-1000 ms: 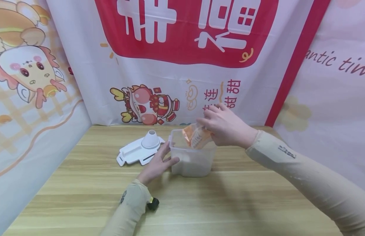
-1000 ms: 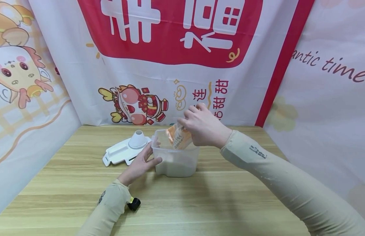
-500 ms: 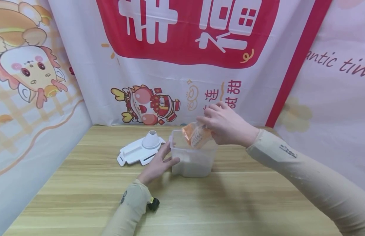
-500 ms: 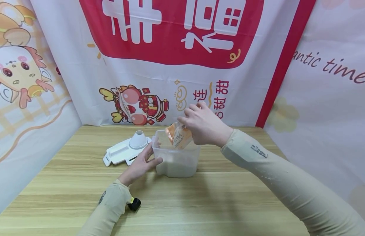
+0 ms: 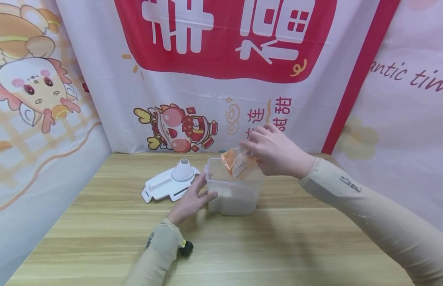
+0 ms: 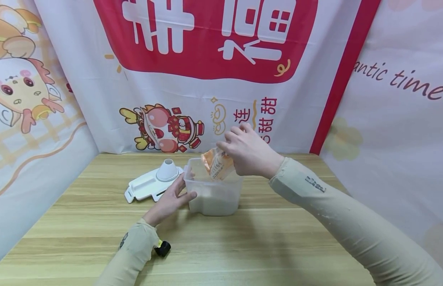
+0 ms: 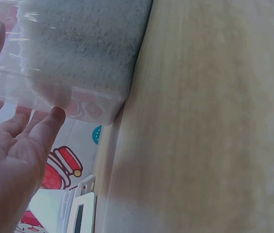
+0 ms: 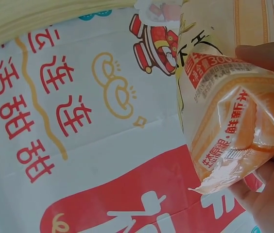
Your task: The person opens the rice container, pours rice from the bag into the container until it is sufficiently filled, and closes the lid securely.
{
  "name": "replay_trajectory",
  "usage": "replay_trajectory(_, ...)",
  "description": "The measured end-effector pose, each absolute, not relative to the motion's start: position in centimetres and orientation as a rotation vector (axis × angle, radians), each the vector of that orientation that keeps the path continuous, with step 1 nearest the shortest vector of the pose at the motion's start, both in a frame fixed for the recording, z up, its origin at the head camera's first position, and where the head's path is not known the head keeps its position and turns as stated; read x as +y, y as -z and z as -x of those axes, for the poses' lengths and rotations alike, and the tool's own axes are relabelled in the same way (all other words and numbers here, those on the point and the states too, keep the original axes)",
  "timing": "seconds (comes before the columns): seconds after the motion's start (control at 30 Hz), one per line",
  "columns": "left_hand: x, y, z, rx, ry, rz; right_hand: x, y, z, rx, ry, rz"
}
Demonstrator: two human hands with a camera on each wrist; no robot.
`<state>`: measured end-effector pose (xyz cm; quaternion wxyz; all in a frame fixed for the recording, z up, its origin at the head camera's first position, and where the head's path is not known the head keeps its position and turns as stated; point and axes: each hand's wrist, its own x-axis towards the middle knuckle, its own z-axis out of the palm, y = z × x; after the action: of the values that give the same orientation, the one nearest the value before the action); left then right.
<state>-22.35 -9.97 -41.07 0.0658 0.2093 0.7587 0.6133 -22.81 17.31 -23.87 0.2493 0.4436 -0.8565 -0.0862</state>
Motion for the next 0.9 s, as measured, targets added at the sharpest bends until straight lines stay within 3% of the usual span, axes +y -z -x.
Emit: replay_trajectory(0.9, -9.91, 41.04, 22.20, 2.283, -1.839, -0.617, 17.97, 23.79, 22.80, -2.360, 0.171, -1.215)
